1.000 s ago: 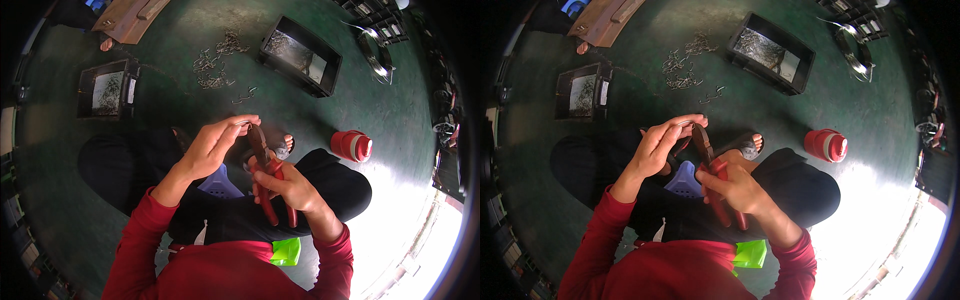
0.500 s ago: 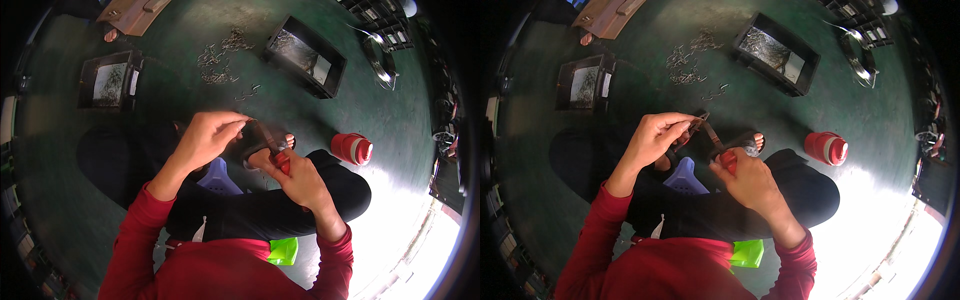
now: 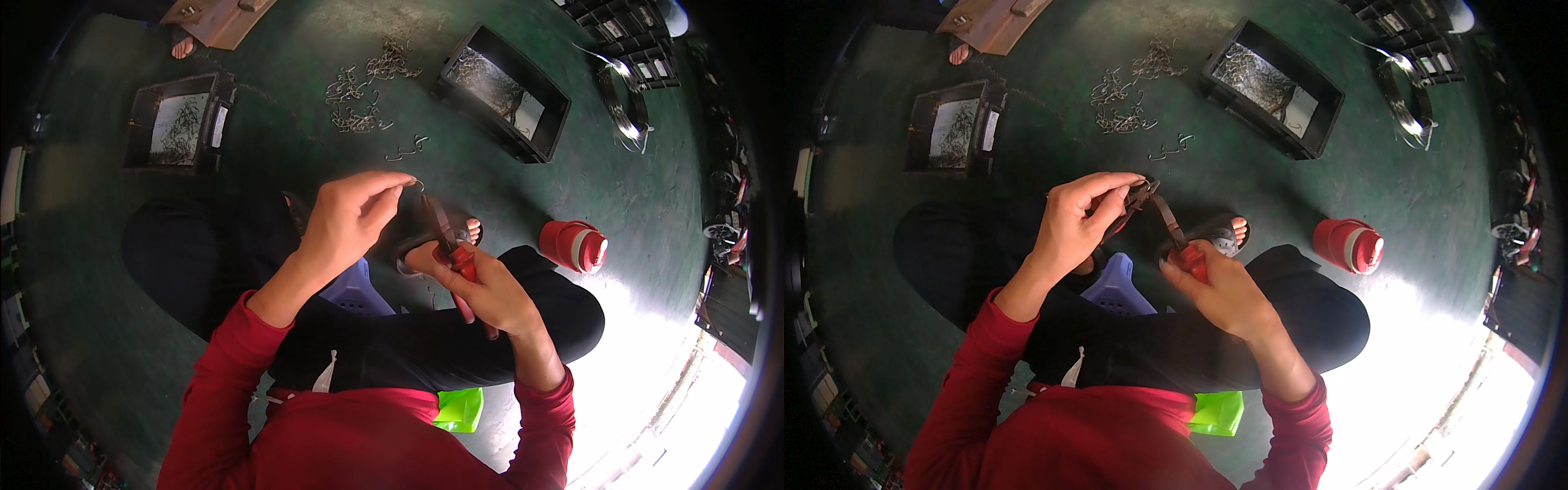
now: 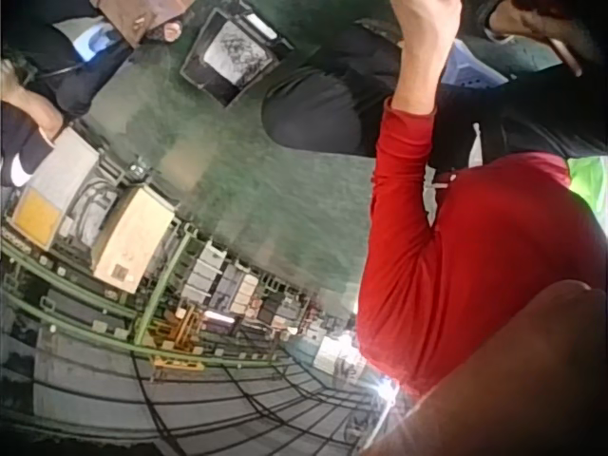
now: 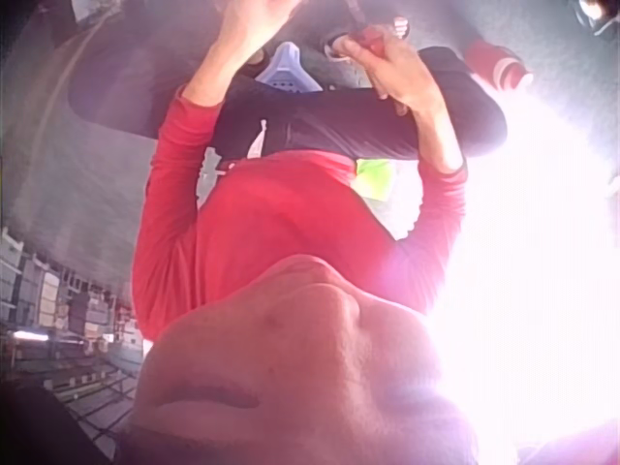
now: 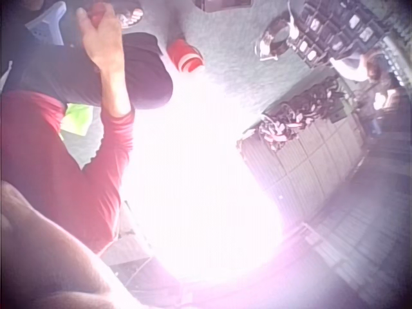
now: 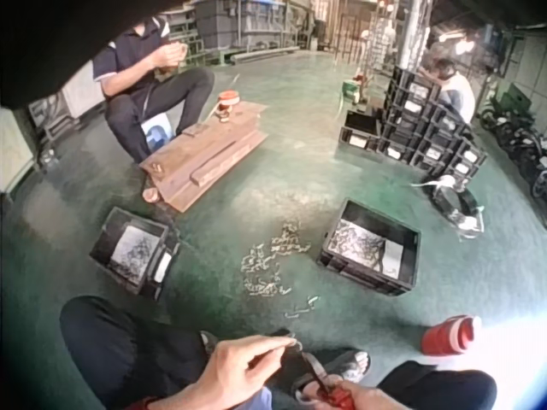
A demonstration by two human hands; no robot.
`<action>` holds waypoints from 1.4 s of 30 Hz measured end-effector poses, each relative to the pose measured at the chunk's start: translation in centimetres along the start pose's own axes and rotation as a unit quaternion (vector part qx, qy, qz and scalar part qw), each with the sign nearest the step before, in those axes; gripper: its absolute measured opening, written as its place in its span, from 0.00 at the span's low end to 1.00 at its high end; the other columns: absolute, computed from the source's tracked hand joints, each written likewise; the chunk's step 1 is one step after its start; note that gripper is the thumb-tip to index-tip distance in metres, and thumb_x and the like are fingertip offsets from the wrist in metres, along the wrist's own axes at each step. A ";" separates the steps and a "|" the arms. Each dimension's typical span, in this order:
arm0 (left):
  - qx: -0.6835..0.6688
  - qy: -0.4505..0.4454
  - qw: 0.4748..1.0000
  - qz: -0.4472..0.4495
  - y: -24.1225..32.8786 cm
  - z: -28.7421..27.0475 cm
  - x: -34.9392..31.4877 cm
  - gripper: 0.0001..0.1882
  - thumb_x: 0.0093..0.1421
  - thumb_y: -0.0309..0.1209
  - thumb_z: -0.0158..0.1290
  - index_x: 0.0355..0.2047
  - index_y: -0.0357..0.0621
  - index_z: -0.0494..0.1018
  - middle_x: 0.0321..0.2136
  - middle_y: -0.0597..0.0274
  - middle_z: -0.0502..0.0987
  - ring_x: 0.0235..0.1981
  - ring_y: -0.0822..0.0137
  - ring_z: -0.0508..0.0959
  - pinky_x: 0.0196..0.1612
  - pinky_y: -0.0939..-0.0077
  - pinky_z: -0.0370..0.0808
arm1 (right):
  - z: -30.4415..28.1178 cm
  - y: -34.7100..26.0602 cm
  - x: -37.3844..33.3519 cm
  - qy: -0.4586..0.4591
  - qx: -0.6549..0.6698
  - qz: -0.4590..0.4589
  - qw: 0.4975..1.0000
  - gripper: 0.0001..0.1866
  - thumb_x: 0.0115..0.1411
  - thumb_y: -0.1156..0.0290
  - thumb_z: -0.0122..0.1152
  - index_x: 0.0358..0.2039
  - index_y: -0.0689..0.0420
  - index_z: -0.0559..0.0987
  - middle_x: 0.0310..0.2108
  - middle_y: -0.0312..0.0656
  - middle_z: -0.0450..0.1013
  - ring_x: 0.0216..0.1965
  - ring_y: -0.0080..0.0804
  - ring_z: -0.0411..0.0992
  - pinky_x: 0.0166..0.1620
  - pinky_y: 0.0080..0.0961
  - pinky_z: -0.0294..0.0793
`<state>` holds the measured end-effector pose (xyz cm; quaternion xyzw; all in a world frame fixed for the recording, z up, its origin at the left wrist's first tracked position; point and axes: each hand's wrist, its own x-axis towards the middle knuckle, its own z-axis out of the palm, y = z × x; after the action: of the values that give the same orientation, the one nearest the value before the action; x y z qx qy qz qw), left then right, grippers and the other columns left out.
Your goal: The person sits on a low stool and repeatedly picks up small metal wires from a pile on the floor. Using two pliers, they bend each wire into a hook shape and place the finished pieces into a black plastic bin. Another person works nearby at a wooden board.
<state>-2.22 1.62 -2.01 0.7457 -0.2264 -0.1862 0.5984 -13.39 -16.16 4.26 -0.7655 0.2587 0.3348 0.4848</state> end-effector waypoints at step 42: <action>0.530 -0.154 0.811 -0.194 -25.7 7.4 -2.4 0.47 0.49 0.48 0.63 0.63 0.40 0.53 0.61 0.51 0.56 0.60 0.49 0.59 0.50 0.38 0.66 | 1.1 6.2 6.8 0.042 0.513 0.037 0.857 0.21 0.59 0.51 0.62 0.33 0.59 0.74 0.27 0.37 0.71 0.28 0.29 0.72 0.27 0.28 0.76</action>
<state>-5.31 1.66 -28.68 0.9370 -0.2301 -0.2622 0.0194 -13.78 -18.11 -4.73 -0.4115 0.4422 0.1400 0.7846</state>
